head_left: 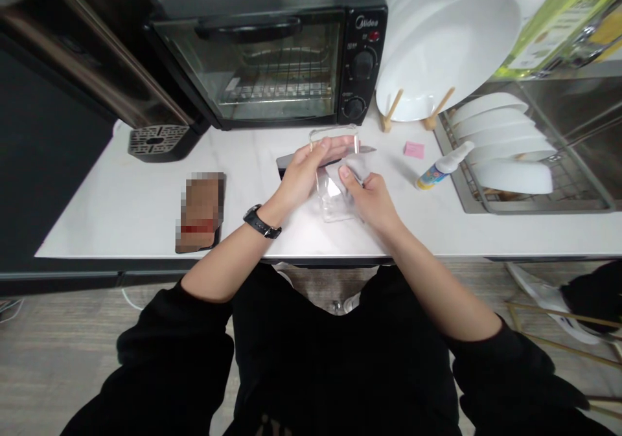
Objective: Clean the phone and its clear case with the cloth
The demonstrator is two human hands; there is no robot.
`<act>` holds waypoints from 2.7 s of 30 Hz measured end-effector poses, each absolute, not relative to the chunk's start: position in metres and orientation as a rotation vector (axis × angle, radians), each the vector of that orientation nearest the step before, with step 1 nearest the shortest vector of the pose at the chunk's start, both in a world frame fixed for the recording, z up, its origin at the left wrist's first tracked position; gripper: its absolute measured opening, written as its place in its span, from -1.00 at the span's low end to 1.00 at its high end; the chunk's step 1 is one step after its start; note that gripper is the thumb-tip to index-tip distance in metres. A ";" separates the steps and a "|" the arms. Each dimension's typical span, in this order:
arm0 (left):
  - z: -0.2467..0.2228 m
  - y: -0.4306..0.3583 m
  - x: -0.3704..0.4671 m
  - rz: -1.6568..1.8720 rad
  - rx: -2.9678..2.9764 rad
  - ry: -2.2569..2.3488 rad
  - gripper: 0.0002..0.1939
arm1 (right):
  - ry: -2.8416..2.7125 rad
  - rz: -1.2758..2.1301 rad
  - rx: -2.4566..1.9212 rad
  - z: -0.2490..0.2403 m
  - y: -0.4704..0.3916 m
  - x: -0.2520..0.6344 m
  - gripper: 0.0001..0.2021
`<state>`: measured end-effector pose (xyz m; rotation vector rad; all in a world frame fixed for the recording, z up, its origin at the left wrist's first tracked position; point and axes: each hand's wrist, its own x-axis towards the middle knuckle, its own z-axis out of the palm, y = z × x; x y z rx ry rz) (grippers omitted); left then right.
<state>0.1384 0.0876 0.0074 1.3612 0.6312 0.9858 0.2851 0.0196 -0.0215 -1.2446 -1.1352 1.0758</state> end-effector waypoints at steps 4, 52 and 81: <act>0.009 0.091 0.133 1.156 1.309 0.736 -0.53 | -0.970 1.295 -1.083 -0.028 0.002 0.270 -0.42; 0.004 0.101 0.164 0.948 1.016 0.699 -0.66 | -0.845 1.318 -1.028 0.005 0.030 0.301 -0.46; 0.009 0.097 0.163 0.809 0.940 0.670 -0.77 | -0.705 1.523 -1.023 0.004 0.013 0.299 -0.49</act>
